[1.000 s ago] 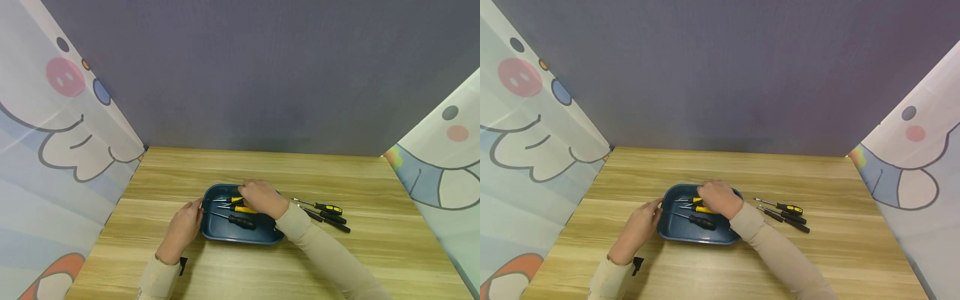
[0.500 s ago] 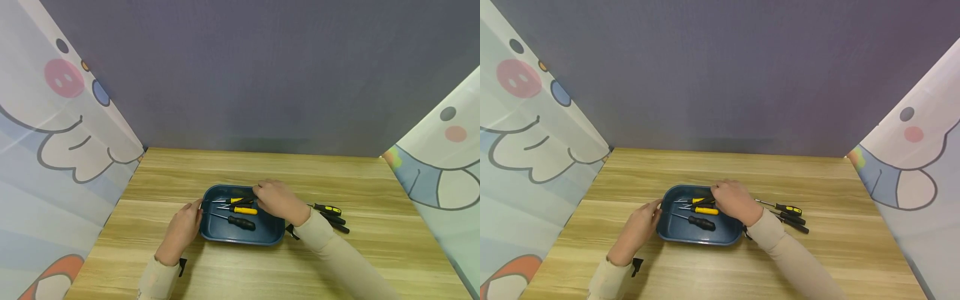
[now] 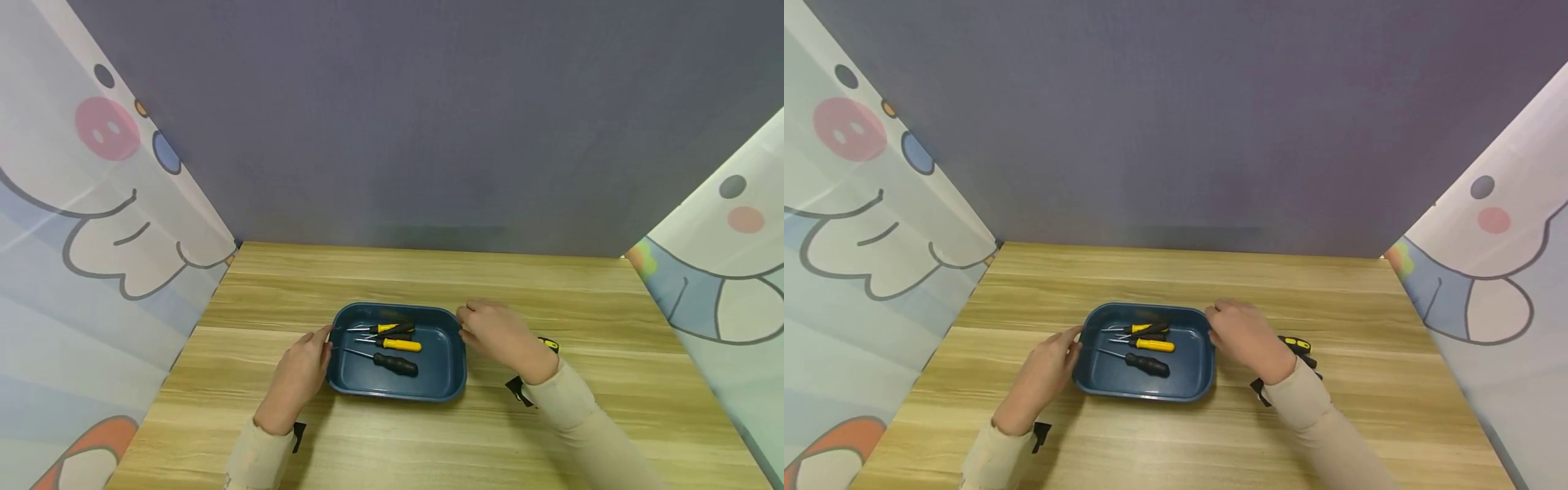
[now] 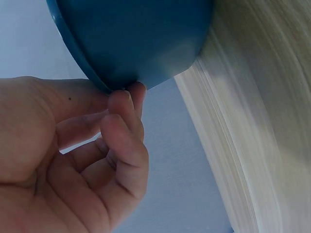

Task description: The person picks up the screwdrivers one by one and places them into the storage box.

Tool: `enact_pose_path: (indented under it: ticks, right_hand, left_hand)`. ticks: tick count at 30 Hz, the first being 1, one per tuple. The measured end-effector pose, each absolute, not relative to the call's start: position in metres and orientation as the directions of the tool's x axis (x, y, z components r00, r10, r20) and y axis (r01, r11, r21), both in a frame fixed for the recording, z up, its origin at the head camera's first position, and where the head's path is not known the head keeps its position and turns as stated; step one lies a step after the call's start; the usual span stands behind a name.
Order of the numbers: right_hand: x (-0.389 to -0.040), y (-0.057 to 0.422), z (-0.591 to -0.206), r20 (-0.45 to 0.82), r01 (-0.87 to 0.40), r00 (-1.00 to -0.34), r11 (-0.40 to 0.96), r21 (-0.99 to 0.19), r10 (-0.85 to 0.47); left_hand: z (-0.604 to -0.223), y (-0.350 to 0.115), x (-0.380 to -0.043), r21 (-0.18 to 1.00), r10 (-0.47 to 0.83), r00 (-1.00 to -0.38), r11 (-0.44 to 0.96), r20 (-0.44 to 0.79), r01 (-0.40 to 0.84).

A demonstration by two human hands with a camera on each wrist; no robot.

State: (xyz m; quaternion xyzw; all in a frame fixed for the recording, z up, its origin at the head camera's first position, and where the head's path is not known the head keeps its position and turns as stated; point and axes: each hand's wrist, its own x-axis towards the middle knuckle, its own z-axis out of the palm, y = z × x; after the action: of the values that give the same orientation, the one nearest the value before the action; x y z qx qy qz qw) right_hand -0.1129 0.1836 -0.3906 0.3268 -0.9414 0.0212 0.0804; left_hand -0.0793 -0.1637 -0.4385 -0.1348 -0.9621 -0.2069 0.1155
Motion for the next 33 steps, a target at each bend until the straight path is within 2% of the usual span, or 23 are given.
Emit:
enact_pose_path:
  ticks: [5, 13, 25, 33]
  right_hand:
    - [-0.109, 0.211, -0.399, 0.188, -0.582, -0.8, 0.813, -0.011, -0.57]
    - [-0.1, 0.241, -0.407, 0.123, -0.497, -0.864, 0.866, -0.057, -0.488]
    - [-0.091, 0.255, -0.431, 0.049, -0.455, -0.89, 0.888, -0.06, -0.453]
    - [-0.087, 0.256, -0.444, 0.058, -0.445, -0.895, 0.894, -0.044, -0.443]
  left_hand:
    - [-0.438, -0.163, -0.079, 0.366, 0.214, -0.936, 0.878, 0.278, 0.31]
    - [-0.439, -0.164, -0.079, 0.363, 0.216, -0.932, 0.877, 0.29, 0.316]
    - [-0.438, -0.164, -0.078, 0.37, 0.214, -0.935, 0.875, 0.282, 0.312]
    - [-0.436, -0.163, -0.076, 0.371, 0.211, -0.945, 0.88, 0.252, 0.295]
